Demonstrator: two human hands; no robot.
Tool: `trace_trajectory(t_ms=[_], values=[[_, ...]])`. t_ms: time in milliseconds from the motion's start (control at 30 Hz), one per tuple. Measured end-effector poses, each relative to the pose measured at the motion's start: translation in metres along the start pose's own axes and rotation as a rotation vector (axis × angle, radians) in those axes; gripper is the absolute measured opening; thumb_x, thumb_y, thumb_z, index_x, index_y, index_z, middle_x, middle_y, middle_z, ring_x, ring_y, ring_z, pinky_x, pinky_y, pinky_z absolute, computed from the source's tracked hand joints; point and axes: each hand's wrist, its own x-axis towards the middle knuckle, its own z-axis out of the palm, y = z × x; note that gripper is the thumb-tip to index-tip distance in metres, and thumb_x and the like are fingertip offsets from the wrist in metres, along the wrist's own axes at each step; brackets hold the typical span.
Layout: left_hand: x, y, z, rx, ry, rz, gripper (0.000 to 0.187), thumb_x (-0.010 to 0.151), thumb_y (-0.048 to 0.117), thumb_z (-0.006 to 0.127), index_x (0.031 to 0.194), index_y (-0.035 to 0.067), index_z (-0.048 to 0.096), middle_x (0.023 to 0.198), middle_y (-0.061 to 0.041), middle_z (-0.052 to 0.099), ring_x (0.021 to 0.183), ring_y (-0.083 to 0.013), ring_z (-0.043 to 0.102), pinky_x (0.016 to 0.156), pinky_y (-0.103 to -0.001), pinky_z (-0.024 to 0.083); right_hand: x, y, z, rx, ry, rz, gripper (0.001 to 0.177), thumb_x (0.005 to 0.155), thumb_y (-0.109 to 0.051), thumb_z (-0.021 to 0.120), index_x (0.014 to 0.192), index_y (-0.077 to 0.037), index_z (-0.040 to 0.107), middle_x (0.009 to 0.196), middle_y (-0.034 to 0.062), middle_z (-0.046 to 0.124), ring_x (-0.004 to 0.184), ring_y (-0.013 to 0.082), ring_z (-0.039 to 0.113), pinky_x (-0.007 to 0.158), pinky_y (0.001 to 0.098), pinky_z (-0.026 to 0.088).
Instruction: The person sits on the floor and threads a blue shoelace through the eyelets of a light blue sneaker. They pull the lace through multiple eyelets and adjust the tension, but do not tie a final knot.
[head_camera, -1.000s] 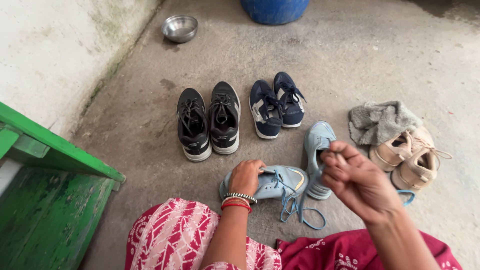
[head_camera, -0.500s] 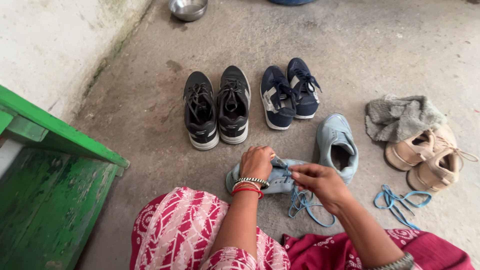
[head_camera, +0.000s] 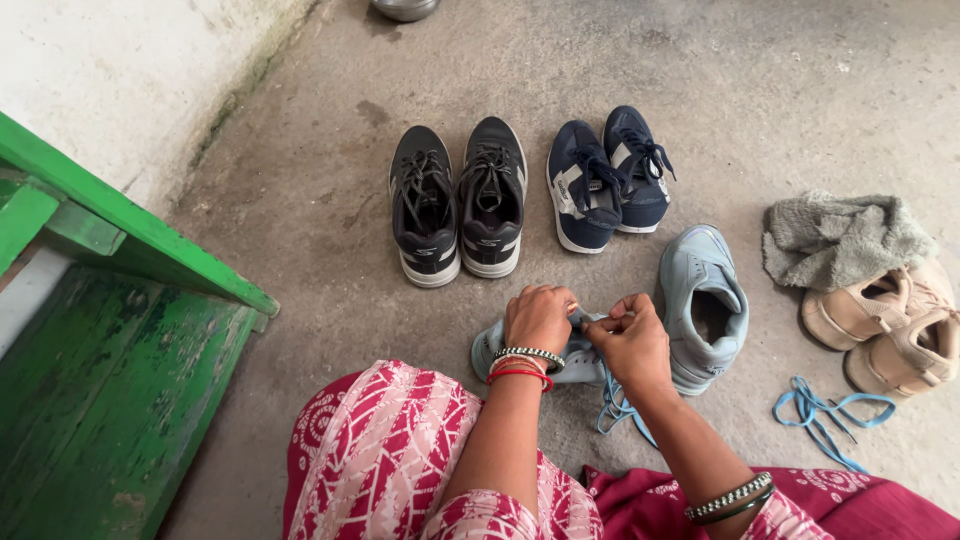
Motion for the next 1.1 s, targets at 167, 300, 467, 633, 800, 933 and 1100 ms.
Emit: trace_trajectory(t_ms=[167, 300, 467, 633, 800, 933, 1100], values=[[-0.001, 0.002, -0.003, -0.014, -0.024, -0.009, 0.012, 0.088, 0.017, 0.068, 0.094, 0.018, 0.078, 0.102, -0.004, 0.076, 0.106, -0.0289, 0.065, 0.091, -0.045, 0.048, -0.004, -0.009, 0.007, -0.060, 0.107, -0.093, 0.034, 0.076, -0.011, 0.082, 0.095, -0.004, 0.055, 0.079, 0.0106, 0.074, 0.074, 0.0202, 0.071, 0.071, 0.0343, 0.055], [-0.002, 0.004, -0.005, -0.053, -0.047, -0.055, 0.011, 0.089, 0.020, 0.069, 0.095, 0.019, 0.078, 0.106, -0.003, 0.075, 0.109, -0.0286, 0.062, 0.094, -0.044, 0.046, -0.007, -0.012, 0.004, -0.255, 0.148, -0.472, 0.025, 0.078, -0.013, 0.082, 0.089, -0.006, 0.061, 0.080, 0.0099, 0.068, 0.077, 0.0287, 0.066, 0.071, 0.0425, 0.051], [-0.003, 0.005, -0.006, -0.036, -0.033, -0.055, 0.012, 0.088, 0.022, 0.069, 0.095, 0.019, 0.078, 0.107, -0.002, 0.075, 0.111, -0.0285, 0.062, 0.096, -0.044, 0.046, -0.004, -0.014, -0.006, -0.394, 0.092, -0.925, 0.018, 0.073, -0.006, 0.079, 0.084, -0.010, 0.065, 0.082, 0.0052, 0.067, 0.086, 0.0277, 0.062, 0.077, 0.0428, 0.048], [-0.003, 0.006, -0.008, -0.030, -0.051, -0.053, 0.013, 0.089, 0.021, 0.067, 0.096, 0.020, 0.077, 0.108, -0.002, 0.074, 0.110, -0.0287, 0.061, 0.096, -0.045, 0.045, -0.005, -0.012, -0.005, -0.327, 0.063, -0.938, 0.019, 0.076, -0.006, 0.078, 0.090, -0.009, 0.065, 0.087, 0.0071, 0.067, 0.090, 0.0293, 0.063, 0.080, 0.0425, 0.051], [-0.006, 0.006, -0.009, -0.026, -0.045, -0.036, 0.013, 0.090, 0.020, 0.066, 0.097, 0.019, 0.077, 0.107, -0.003, 0.074, 0.109, -0.0295, 0.062, 0.095, -0.045, 0.046, -0.006, -0.003, 0.001, -0.234, 0.038, -0.705, 0.022, 0.078, -0.007, 0.078, 0.098, -0.007, 0.068, 0.096, 0.0125, 0.071, 0.093, 0.0326, 0.069, 0.079, 0.0427, 0.054], [-0.006, 0.007, -0.009, -0.035, -0.039, -0.037, 0.012, 0.089, 0.019, 0.067, 0.095, 0.020, 0.078, 0.105, -0.003, 0.074, 0.107, -0.0299, 0.062, 0.095, -0.045, 0.046, -0.003, 0.009, -0.004, -0.160, -0.011, -0.618, 0.028, 0.079, -0.009, 0.078, 0.104, -0.003, 0.067, 0.097, 0.0151, 0.074, 0.092, 0.0310, 0.074, 0.080, 0.0396, 0.057], [-0.006, 0.008, -0.008, -0.019, -0.031, -0.032, 0.010, 0.091, 0.021, 0.068, 0.093, 0.020, 0.078, 0.103, -0.003, 0.074, 0.107, -0.0293, 0.063, 0.093, -0.045, 0.047, -0.002, 0.019, -0.009, -0.163, 0.001, -0.656, 0.024, 0.084, -0.012, 0.077, 0.103, -0.003, 0.067, 0.097, 0.0152, 0.075, 0.090, 0.0295, 0.076, 0.077, 0.0379, 0.059]])
